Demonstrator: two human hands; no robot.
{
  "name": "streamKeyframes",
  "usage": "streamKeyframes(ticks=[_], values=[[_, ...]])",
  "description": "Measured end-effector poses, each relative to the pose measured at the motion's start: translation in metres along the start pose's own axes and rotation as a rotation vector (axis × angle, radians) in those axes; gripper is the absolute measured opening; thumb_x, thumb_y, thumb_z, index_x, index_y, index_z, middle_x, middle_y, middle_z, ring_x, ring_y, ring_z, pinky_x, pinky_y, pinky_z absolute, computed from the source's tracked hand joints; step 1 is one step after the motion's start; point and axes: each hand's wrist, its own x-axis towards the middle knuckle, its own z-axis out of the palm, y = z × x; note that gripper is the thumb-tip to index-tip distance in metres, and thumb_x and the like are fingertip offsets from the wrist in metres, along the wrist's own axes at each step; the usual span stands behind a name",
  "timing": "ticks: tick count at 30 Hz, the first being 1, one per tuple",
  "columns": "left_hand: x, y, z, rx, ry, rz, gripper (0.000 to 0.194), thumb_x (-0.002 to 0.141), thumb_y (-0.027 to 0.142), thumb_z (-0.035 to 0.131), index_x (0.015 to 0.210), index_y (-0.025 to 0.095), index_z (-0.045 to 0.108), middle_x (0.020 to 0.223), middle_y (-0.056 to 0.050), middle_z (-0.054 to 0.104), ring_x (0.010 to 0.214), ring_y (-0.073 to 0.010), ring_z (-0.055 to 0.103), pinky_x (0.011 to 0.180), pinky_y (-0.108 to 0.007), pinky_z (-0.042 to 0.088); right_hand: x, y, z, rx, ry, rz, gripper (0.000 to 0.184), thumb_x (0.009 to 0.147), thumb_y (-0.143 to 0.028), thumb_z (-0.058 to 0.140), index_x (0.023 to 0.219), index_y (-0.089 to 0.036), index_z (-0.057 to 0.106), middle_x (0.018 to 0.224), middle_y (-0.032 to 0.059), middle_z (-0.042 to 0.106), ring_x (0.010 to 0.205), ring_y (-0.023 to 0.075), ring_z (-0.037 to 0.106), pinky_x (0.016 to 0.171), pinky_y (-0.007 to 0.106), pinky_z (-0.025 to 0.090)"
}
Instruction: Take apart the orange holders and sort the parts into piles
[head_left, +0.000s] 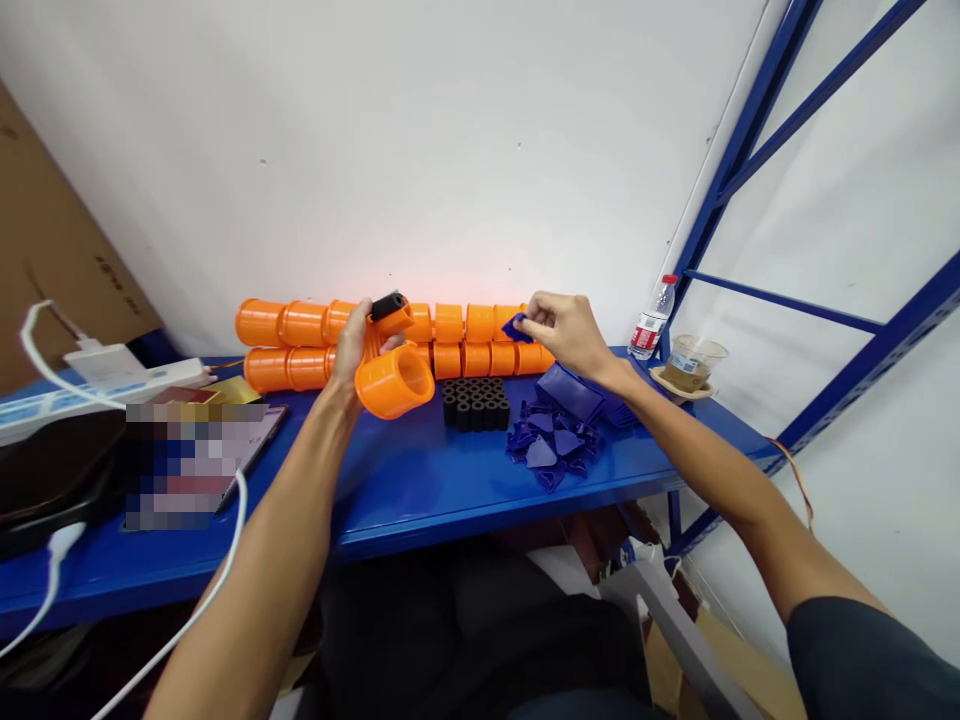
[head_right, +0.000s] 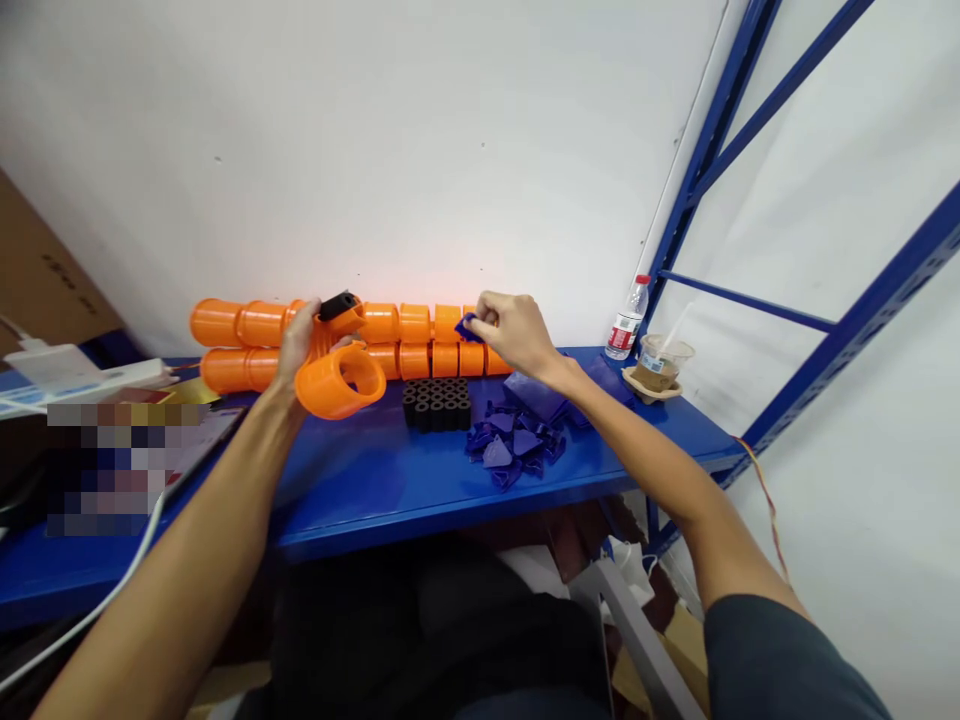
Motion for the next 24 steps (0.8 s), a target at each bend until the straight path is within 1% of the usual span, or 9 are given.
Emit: streamKeyframes(ticks=[2,5,7,9,14,18,24], values=[[0.003,-0.002,-0.002,0.000,0.005,0.011,0.048,0.110,0.045,0.028,0.088,0.019,0.061,0.043,0.005,0.034,0.032,-0.0102,0.030,0.035,-0.019,0.031,-0.015,-0.005,0.003,0.037,-0.110,0.038,0.015,0.090,-0.020,0.067,0.075,-0.017,0.066,0.068,-0.0019,0.064,0.065,0.0110,0.053,0.066,0.027,0.034],[0.006,-0.004,-0.005,0.015,0.001,0.021,0.043,0.107,0.049,0.038,0.087,0.020,0.061,0.044,0.006,0.032,0.032,-0.0103,0.032,0.035,-0.019,0.032,-0.038,-0.014,0.010,0.012,-0.254,0.063,0.013,0.088,-0.016,0.071,0.075,-0.016,0.070,0.068,-0.0020,0.067,0.064,0.0110,0.056,0.065,0.026,0.033],[0.007,-0.005,-0.006,0.021,-0.013,0.037,0.039,0.104,0.052,0.046,0.086,0.021,0.061,0.045,0.006,0.032,0.031,-0.0101,0.032,0.034,-0.020,0.032,-0.052,-0.020,0.015,-0.014,-0.296,0.094,0.014,0.089,-0.017,0.072,0.075,-0.017,0.071,0.068,-0.0018,0.069,0.064,0.0114,0.058,0.065,0.026,0.033],[0.008,-0.007,-0.006,0.024,-0.028,0.044,0.037,0.102,0.053,0.050,0.085,0.022,0.059,0.046,0.007,0.033,0.031,-0.0100,0.032,0.034,-0.021,0.032,-0.065,-0.024,0.019,-0.035,-0.326,0.144,0.017,0.091,-0.019,0.072,0.075,-0.018,0.073,0.067,-0.0018,0.069,0.064,0.0118,0.059,0.065,0.026,0.033],[0.008,-0.012,-0.006,0.031,-0.045,-0.012,0.042,0.103,0.058,0.050,0.081,0.022,0.057,0.044,0.007,0.032,0.031,-0.0097,0.032,0.034,-0.021,0.033,-0.094,-0.033,0.024,-0.119,-0.448,0.266,0.018,0.091,-0.024,0.074,0.074,-0.021,0.077,0.067,-0.0015,0.072,0.063,0.0137,0.061,0.062,0.027,0.031],[0.008,-0.015,-0.007,0.024,-0.075,-0.010,0.043,0.100,0.060,0.056,0.080,0.021,0.056,0.044,0.007,0.033,0.030,-0.0085,0.031,0.034,-0.020,0.033,-0.113,-0.041,0.026,-0.204,-0.461,0.306,0.023,0.095,-0.026,0.071,0.073,-0.023,0.076,0.072,0.0004,0.075,0.066,0.0160,0.063,0.063,0.028,0.032],[0.009,-0.015,-0.006,0.039,-0.073,-0.003,0.045,0.102,0.058,0.052,0.077,0.021,0.055,0.043,0.007,0.032,0.031,-0.0085,0.029,0.034,-0.020,0.032,-0.134,-0.045,0.037,-0.350,-0.483,0.281,0.029,0.101,-0.031,0.062,0.077,-0.023,0.075,0.084,0.0054,0.080,0.078,0.0218,0.072,0.066,0.031,0.034]])
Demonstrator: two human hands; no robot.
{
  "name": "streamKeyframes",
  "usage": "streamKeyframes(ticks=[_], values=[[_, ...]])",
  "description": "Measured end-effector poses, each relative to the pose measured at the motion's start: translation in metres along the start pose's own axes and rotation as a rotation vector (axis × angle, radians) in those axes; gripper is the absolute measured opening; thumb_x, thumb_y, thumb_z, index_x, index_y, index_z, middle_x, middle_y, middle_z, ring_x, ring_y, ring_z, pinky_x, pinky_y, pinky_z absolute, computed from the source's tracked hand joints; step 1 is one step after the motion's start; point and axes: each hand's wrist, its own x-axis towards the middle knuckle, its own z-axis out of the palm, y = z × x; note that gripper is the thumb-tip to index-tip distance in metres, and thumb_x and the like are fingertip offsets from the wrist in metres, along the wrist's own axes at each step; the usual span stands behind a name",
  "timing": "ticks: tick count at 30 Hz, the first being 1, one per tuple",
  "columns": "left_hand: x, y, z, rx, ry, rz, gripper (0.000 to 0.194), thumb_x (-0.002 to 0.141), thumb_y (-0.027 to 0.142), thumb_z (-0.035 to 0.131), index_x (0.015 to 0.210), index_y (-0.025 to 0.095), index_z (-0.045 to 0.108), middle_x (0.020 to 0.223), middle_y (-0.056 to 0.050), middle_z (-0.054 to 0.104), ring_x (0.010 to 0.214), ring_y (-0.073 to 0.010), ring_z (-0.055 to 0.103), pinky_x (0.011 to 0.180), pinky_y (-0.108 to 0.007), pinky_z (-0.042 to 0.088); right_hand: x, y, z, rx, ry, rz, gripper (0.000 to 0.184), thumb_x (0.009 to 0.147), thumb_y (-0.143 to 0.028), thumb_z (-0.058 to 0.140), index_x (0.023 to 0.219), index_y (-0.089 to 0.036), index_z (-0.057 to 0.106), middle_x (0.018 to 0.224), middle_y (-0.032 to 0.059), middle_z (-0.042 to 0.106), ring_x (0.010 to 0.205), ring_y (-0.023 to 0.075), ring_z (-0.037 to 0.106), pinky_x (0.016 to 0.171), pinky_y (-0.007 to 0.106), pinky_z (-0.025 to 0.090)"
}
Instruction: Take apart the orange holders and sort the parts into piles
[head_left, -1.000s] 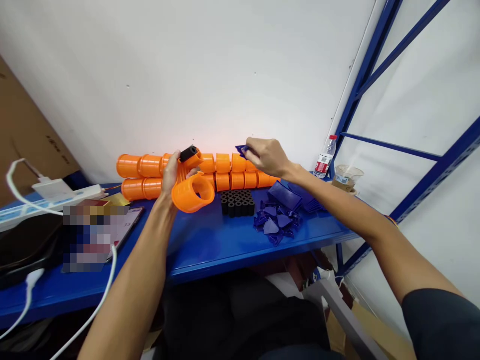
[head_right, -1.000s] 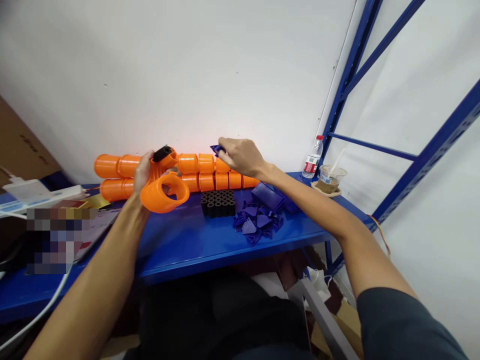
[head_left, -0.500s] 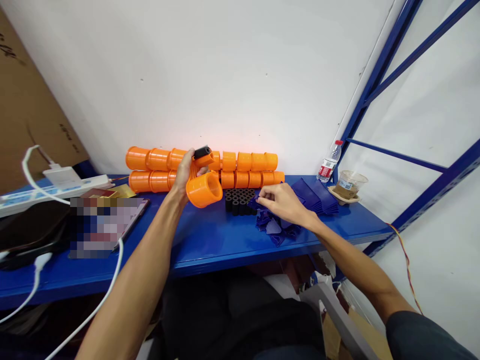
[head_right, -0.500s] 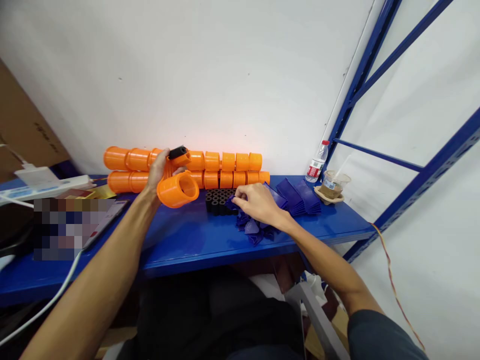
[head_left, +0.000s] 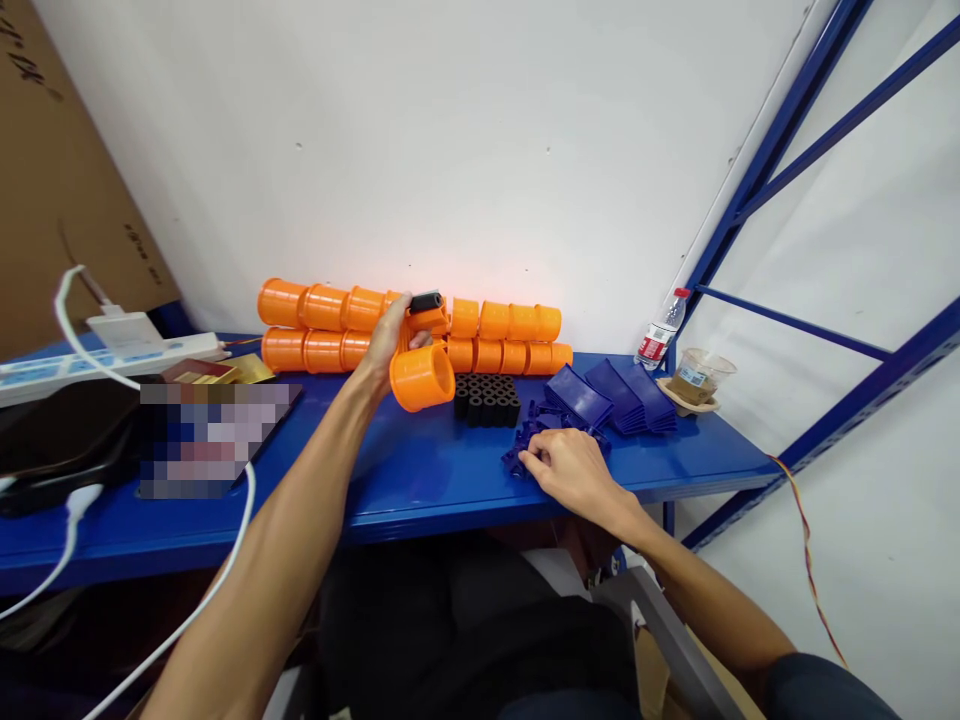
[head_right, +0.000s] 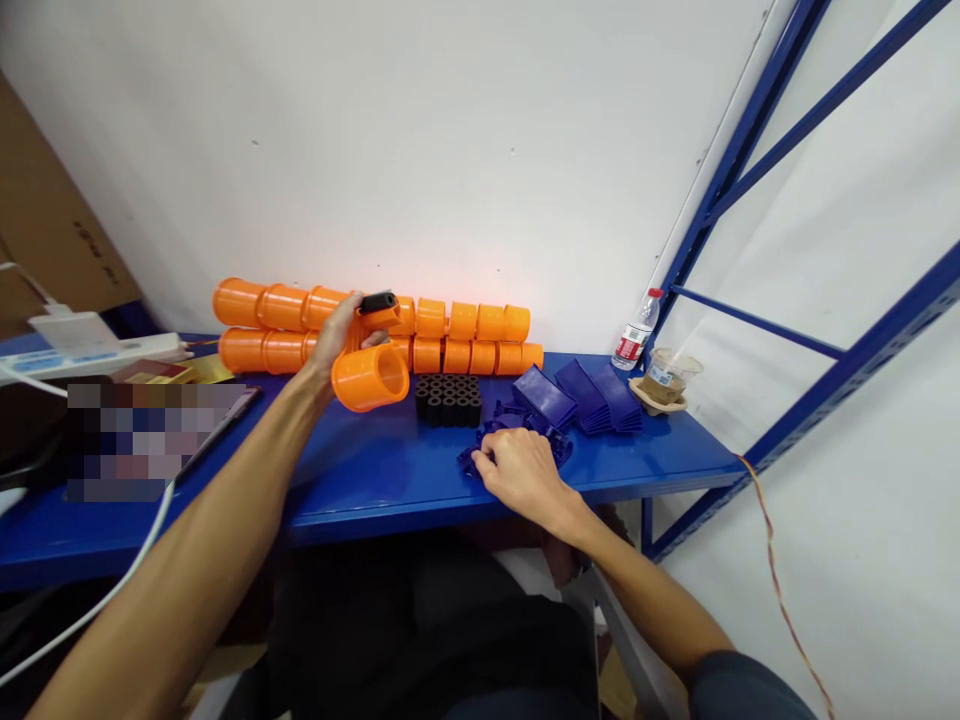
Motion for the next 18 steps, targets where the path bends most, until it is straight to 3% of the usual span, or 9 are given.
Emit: streamKeyframes(ticks=[4,9,13,18], values=[[0.000,0.000,0.001,-0.003,0.007,0.005,0.044,0.102,0.058,0.053,0.077,0.022,0.055,0.042,0.007,0.032,0.031,-0.0088,0.030,0.034,-0.020,0.032,-0.002,0.004,0.003,-0.076,0.038,0.043,0.027,0.101,-0.030,0.059,0.078,-0.022,0.072,0.087,0.0072,0.080,0.079,0.0232,0.073,0.064,0.032,0.032],[0.001,-0.002,-0.001,0.016,0.007,0.000,0.044,0.101,0.059,0.055,0.077,0.022,0.056,0.043,0.007,0.031,0.030,-0.0094,0.030,0.034,-0.021,0.031,0.009,0.009,-0.014,0.000,0.255,0.042,0.026,0.101,-0.033,0.060,0.079,-0.023,0.070,0.079,0.0046,0.077,0.072,0.0206,0.068,0.065,0.031,0.033],[0.000,-0.002,-0.001,0.026,-0.022,-0.001,0.043,0.100,0.058,0.058,0.077,0.022,0.055,0.044,0.007,0.033,0.031,-0.0080,0.030,0.034,-0.019,0.031,0.036,0.004,-0.029,0.137,0.415,-0.065,0.025,0.098,-0.030,0.064,0.075,-0.022,0.067,0.076,0.0024,0.073,0.069,0.0171,0.063,0.068,0.030,0.037],[-0.002,-0.001,0.002,0.062,-0.021,-0.022,0.043,0.103,0.054,0.053,0.074,0.022,0.052,0.042,0.006,0.032,0.031,-0.0087,0.030,0.034,-0.019,0.029,0.088,-0.013,-0.032,0.223,0.472,-0.210,0.015,0.097,-0.022,0.063,0.083,-0.020,0.069,0.087,0.0029,0.073,0.078,0.0166,0.064,0.074,0.029,0.041]])
